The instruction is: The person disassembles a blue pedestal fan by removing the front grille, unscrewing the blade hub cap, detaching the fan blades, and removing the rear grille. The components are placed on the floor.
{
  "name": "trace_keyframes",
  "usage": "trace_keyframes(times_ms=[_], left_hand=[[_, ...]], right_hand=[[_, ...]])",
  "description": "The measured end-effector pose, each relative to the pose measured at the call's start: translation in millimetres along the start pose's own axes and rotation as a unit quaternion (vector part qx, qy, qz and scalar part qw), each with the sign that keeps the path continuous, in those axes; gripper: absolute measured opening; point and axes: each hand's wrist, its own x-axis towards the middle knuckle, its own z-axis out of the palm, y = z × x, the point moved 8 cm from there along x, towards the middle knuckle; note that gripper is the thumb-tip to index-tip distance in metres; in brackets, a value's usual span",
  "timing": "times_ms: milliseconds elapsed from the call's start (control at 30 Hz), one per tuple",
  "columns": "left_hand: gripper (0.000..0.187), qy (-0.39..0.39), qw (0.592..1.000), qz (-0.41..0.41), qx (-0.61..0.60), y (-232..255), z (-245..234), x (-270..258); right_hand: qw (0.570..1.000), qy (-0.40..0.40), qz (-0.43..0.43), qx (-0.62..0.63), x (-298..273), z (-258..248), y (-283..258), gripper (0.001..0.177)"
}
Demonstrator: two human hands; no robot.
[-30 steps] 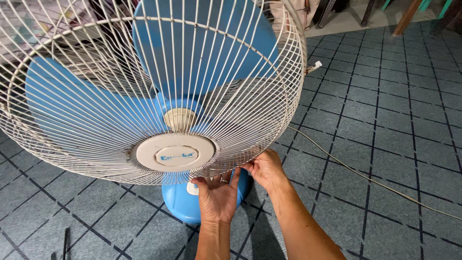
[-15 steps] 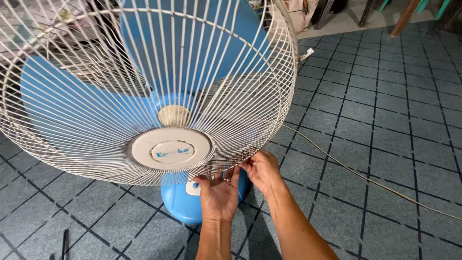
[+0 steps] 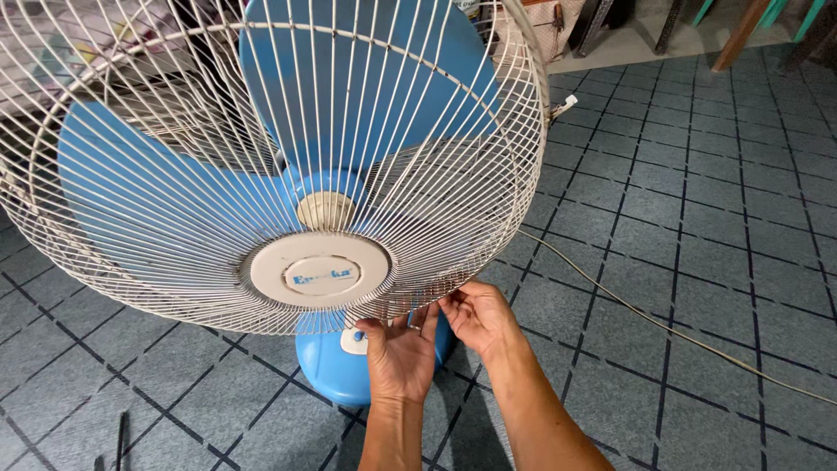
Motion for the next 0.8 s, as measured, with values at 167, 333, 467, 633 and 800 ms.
trace_keyframes(times_ms=[167,333,467,633,800], left_hand=[[0.101,0.005,1.0,0.003,0.011,-0.6,0.7,-1.7],[0.1,0.012,1.0,0.001,0.01,-0.6,1.3,-2.7],[0.101,0.001,1.0,0.007,0.018,1.4,2.1,-3.3],[0.101,-0.001,1.0,0.003,0.017,1.5,3.0,-3.7],[0.102,-0.009,1.0,0.002,0.016,2.9,3.3,-4.1]], right_hand=[[0.999,0.03,0.009,0.022,-2.6,-1.9,1.5,0.01],[0.998,0.054,0.018,0.037,-2.8,-5.1,3.8,0.012],[0.996,0.076,0.021,0.044,2.6,-12.6,8.5,0.012],[0.997,0.066,0.02,0.037,9.4,-16.9,9.9,0.012],[0.996,0.078,0.023,0.027,7.4,-17.7,12.3,0.012]])
